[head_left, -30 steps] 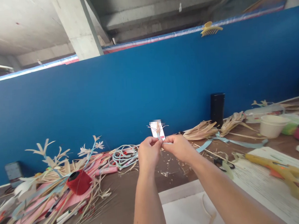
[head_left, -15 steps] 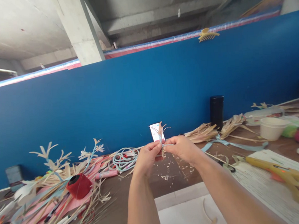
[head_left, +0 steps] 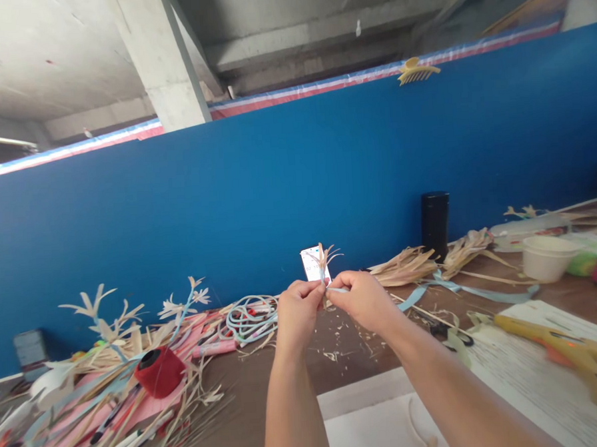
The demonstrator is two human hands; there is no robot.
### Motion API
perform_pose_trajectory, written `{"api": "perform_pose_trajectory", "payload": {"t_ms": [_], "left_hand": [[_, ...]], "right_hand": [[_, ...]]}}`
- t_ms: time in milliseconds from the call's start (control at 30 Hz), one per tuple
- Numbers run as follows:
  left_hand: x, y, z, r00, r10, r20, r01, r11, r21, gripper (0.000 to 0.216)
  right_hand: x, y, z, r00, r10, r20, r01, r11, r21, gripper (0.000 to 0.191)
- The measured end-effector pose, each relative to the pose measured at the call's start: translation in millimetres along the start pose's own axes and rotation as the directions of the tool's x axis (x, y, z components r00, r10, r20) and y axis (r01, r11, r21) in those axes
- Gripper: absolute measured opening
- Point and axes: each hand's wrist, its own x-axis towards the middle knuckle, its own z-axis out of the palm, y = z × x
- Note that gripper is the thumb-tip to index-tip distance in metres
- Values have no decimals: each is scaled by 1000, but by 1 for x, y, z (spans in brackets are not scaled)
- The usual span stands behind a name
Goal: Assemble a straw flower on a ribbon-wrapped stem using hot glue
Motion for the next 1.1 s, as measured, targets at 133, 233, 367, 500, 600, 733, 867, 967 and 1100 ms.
{"api": "perform_pose_trajectory", "payload": {"t_ms": [133,233,367,500,600,733,867,967,1100], "left_hand": [[1,-2,3,997,45,-70,-40,996,79,23],[1,2,3,993,60,-104,-49,993,106,22],[-1,8,3,987,69,-145,-47,988,149,19],[-3,14,2,987,58,-149,-39,991,127,20],[-4,16,2,988,55,-147,-37,992,120,19],[-4,15,1,989,52,-139,-34,990,135,18],[-2,9,1,994,21,-111,-3,988,153,20],[-1,5,2,996,-34,-77,44,989,139,22],[-2,6,2,996,-32,-79,43,989,143,22]], "right_hand": [[-1,1,5,996,-60,-65,57,997,-55,17],[-2,0,7,994,-88,-72,84,995,-51,20],[-2,1,9,995,-89,-44,89,996,-15,25],[-1,0,7,996,-85,-38,85,996,-3,27],[-1,-1,3,993,-116,-27,116,993,-4,28],[0,0,-2,988,-157,-7,156,985,-76,27],[0,2,-4,979,-203,-19,196,963,-182,22],[-1,2,-5,981,-192,-8,185,954,-238,22],[-1,0,-7,981,-194,31,195,948,-253,22]]}}
